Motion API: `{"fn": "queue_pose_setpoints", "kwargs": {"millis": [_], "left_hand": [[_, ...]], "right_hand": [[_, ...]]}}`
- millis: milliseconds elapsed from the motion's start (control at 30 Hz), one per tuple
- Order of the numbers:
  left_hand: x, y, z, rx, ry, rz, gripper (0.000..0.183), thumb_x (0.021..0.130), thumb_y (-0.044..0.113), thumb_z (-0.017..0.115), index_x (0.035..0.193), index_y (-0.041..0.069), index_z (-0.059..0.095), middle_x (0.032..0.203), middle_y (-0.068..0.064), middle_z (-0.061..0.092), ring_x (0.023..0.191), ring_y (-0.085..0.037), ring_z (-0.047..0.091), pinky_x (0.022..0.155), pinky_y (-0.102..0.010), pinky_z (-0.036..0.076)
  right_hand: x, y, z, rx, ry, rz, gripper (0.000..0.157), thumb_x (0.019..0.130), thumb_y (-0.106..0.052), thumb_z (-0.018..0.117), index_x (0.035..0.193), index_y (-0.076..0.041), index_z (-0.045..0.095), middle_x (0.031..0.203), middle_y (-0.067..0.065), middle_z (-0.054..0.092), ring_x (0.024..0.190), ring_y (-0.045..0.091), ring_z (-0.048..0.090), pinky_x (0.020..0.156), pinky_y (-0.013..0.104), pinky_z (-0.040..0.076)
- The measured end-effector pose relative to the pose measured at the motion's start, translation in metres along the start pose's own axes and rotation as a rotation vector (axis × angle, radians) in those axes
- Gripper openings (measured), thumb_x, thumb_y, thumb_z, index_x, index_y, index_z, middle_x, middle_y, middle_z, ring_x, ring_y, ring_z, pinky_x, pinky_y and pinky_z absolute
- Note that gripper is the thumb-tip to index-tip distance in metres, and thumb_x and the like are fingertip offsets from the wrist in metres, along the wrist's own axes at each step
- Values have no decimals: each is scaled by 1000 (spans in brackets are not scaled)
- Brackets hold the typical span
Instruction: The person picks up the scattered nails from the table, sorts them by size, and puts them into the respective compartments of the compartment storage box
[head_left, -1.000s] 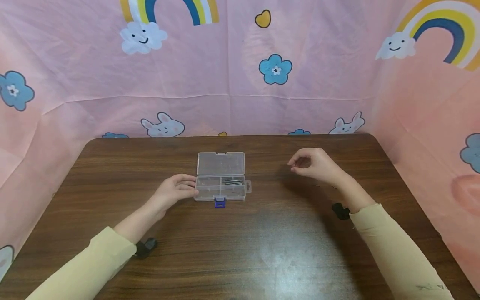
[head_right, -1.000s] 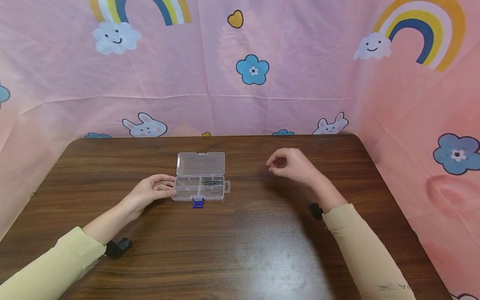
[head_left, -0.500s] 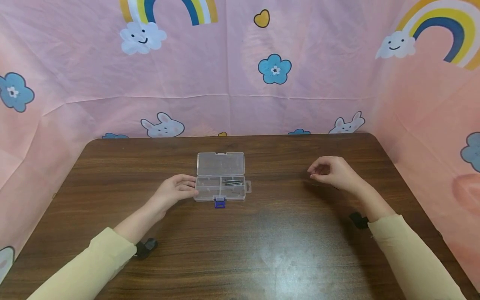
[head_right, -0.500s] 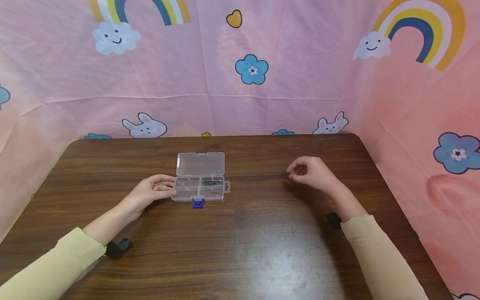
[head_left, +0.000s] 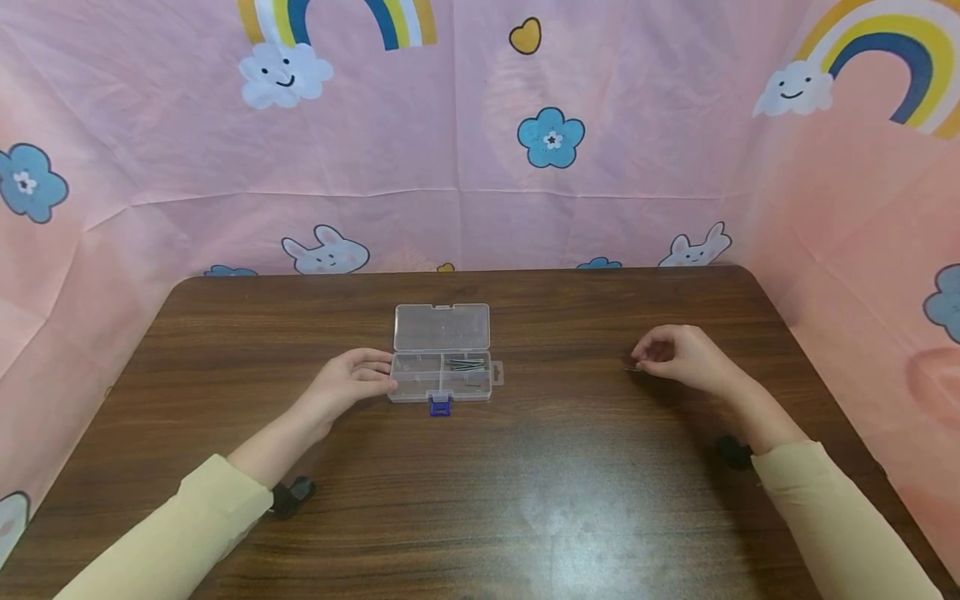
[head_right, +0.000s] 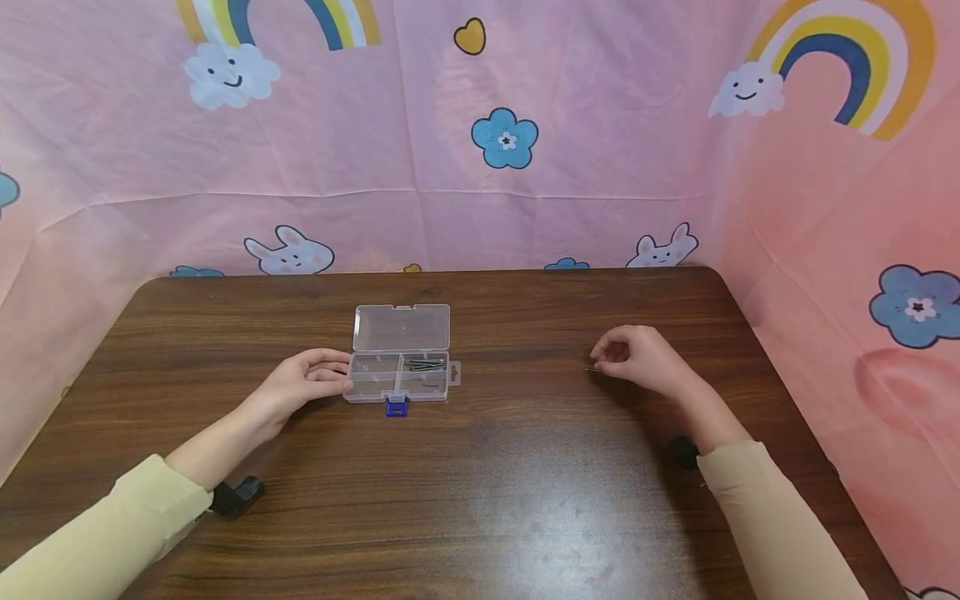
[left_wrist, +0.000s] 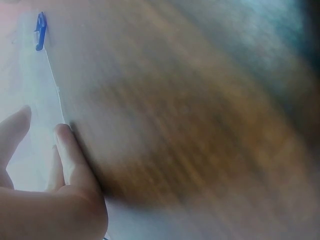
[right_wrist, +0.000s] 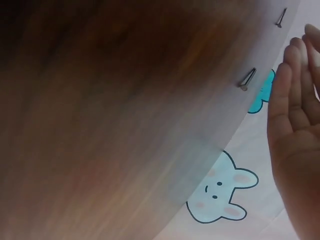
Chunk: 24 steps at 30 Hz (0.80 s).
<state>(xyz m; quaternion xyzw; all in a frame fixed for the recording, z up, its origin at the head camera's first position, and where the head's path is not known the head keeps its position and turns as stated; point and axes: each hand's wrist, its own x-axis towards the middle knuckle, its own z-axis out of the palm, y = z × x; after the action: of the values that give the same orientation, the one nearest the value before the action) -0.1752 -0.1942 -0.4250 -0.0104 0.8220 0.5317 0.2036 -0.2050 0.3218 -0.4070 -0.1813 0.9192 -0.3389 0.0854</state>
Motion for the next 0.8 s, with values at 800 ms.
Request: {"fn": "queue_pose_setpoints", "kwargs": {"millis": [800], "left_hand": [[0,2,0,1,6,-13,62,100,21,74,152,-2,48,147,-26,60,130,-34,64,118,-57,44]], "right_hand": [[3,5,6,-77,-51,21,9,91,3,79,96,-4,80,93,7,79,80,10,64,70,20,54]]}}
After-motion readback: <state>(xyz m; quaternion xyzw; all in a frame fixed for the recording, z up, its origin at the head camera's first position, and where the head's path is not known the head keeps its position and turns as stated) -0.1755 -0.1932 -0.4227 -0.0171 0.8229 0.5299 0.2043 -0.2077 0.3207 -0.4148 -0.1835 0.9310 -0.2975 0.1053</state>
